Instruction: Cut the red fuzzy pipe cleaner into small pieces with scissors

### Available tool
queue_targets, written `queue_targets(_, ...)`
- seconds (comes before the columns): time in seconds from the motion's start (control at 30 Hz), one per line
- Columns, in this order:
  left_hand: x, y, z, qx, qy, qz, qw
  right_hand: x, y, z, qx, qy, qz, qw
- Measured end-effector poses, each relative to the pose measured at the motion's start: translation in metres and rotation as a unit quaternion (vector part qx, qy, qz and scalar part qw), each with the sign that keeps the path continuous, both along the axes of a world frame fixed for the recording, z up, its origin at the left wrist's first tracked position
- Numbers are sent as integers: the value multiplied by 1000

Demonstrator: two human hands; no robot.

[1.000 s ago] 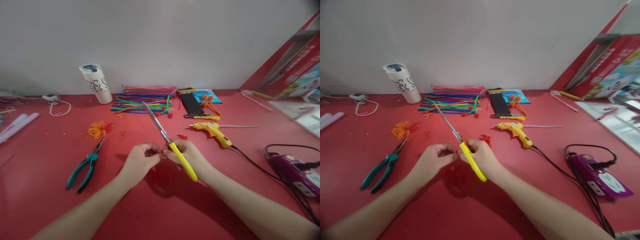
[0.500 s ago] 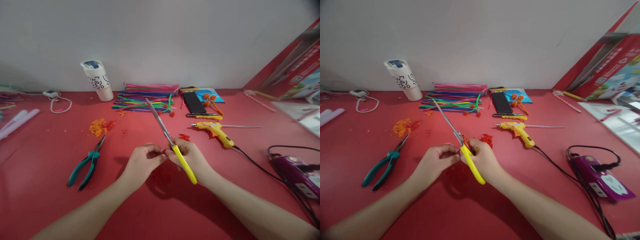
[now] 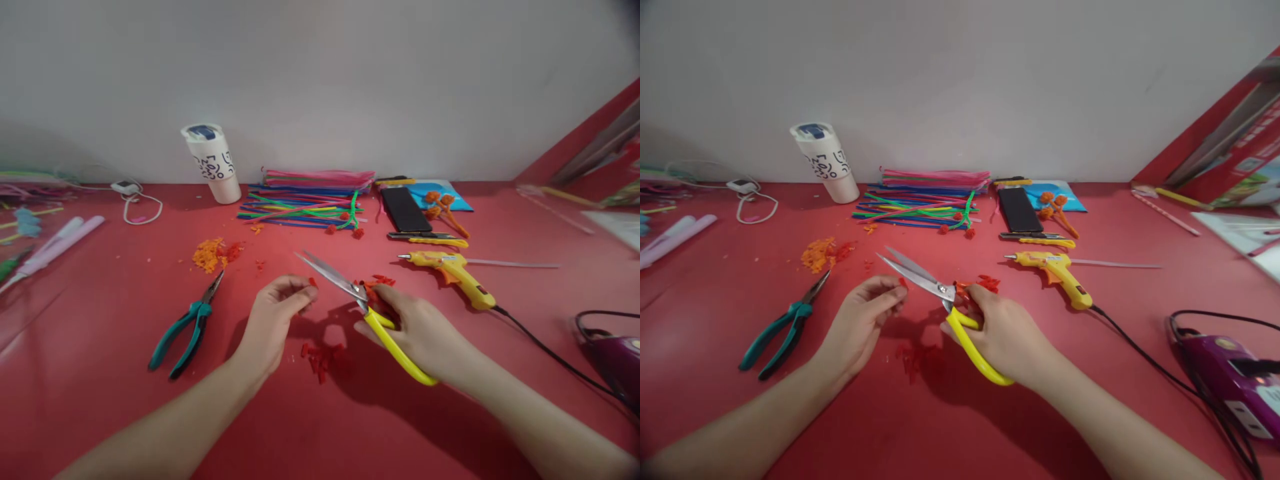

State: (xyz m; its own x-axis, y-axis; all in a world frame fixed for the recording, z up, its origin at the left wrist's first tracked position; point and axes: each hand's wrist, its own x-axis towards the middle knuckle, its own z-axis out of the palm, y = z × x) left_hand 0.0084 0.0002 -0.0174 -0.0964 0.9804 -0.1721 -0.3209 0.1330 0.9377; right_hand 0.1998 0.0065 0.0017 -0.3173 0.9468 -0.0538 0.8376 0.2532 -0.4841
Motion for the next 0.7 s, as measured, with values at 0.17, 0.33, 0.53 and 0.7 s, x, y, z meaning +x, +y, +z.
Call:
queue_targets(0.17,-3,0,0,0,-44,7,999,-1,-6,-6,-17,-38,5,999)
queue_targets(0.33,-3,-1,1,-18,-85,4,996,-3,-8,-8,-36,-40,13,998)
queue_targets(0.53,-2,-1,-1,-21,-121,3,992,-2,-9,-12,-19,-53,43,998)
queue_targets(0.7,-2,-1,1,-14,-131,-1,991,2,-9,-21,63,-99,77,990)
